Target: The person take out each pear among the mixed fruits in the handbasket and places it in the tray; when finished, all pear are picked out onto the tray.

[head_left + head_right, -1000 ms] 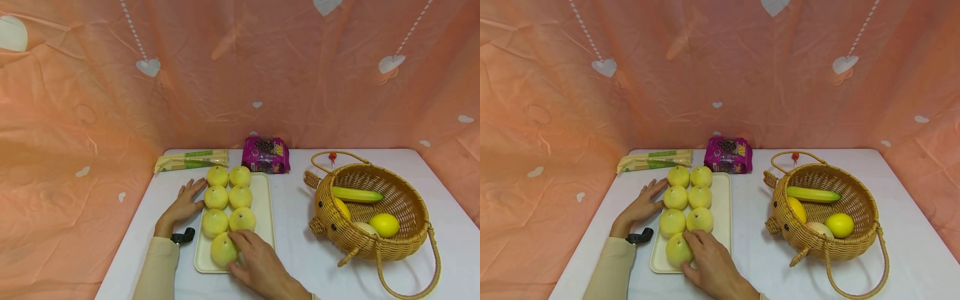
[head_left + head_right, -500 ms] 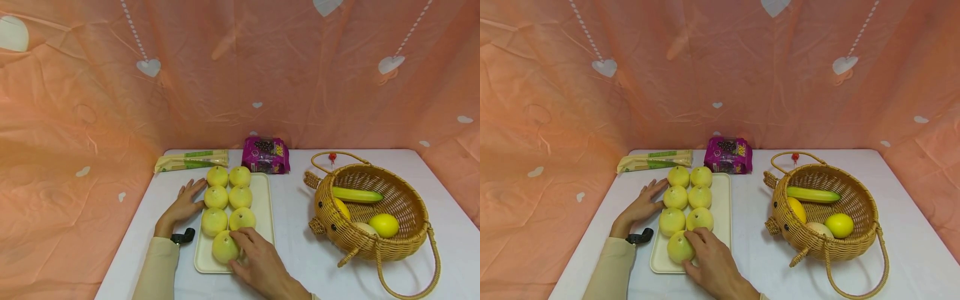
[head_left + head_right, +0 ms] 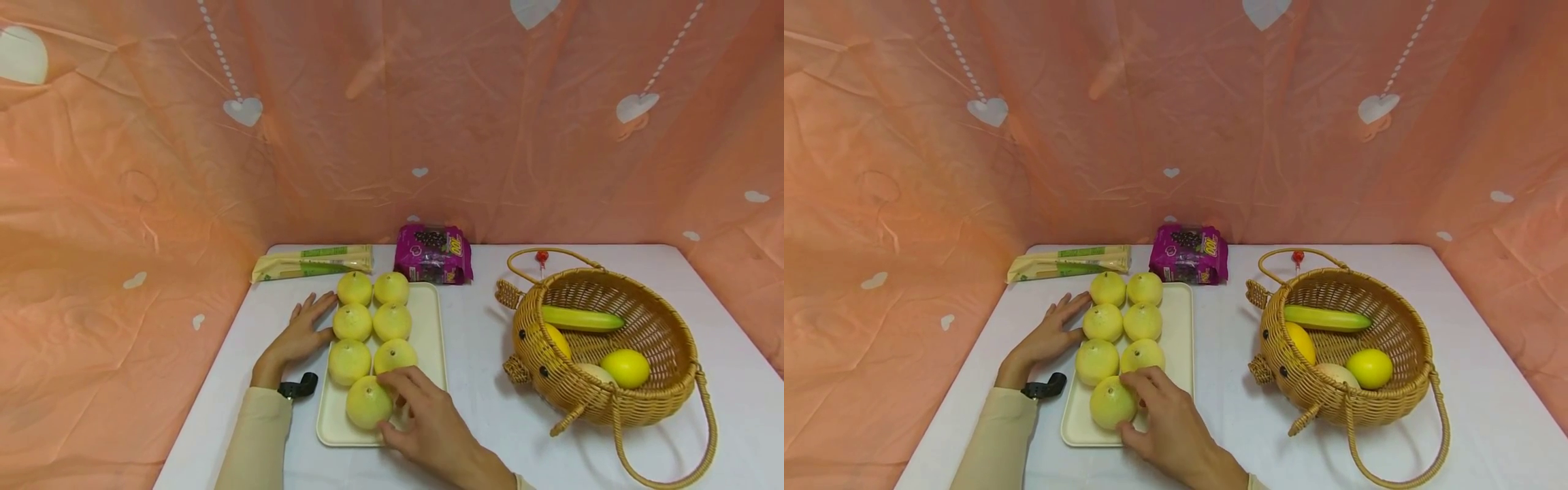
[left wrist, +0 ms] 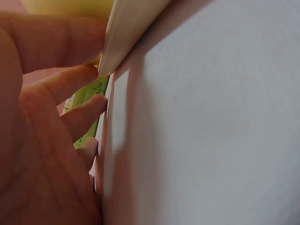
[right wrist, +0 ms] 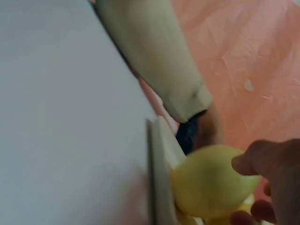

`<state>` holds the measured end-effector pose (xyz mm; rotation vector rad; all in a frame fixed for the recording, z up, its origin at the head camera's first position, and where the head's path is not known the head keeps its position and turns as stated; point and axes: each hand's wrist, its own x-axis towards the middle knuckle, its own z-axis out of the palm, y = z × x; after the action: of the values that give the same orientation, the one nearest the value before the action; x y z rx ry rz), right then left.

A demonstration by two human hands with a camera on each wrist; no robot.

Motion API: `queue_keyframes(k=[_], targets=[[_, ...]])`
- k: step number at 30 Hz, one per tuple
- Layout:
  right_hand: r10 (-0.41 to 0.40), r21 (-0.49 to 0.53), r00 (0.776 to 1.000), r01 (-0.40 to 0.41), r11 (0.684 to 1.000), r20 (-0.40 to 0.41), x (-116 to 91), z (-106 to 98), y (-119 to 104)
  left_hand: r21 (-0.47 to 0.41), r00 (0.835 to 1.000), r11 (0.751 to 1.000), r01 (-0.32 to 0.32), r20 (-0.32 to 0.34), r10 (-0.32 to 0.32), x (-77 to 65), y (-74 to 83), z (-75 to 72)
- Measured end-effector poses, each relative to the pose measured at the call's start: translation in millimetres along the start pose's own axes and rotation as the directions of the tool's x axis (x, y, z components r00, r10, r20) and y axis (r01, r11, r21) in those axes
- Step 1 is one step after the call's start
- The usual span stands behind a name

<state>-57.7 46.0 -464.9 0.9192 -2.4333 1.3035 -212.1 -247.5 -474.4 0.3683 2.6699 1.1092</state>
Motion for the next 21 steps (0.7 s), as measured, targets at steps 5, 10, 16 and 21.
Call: queue_keyframes(k=[5, 10, 16, 21], targets=[[-0.004, 0.104, 1.000, 0.002, 0.995, 0.017, 0.7, -21.8, 1.0, -0.005, 1.000, 1.000, -0.013, 0.006, 0.013, 0.1, -0.4, -0.6], [-0.047, 0.124, 0.999, 0.048, 0.991, -0.007, -1.7, -66.4, -6.0, -0.036, 1.000, 0.999, 0.000, -0.024, -0.001, -9.7, -1.5, -12.1], [-0.181, -0.092, 0.980, 0.173, 0.981, -0.087, -11.5, -175.1, -18.9, 0.022, 0.978, 0.997, -0.080, -0.190, 0.083, -41.2, 13.7, -51.7], [-0.195, -0.276, 0.951, 0.126, 0.953, -0.238, -9.7, -273.8, -20.6, 0.206, 0.887, 0.963, -0.173, -0.392, 0.244, -72.8, 46.0, -115.0]])
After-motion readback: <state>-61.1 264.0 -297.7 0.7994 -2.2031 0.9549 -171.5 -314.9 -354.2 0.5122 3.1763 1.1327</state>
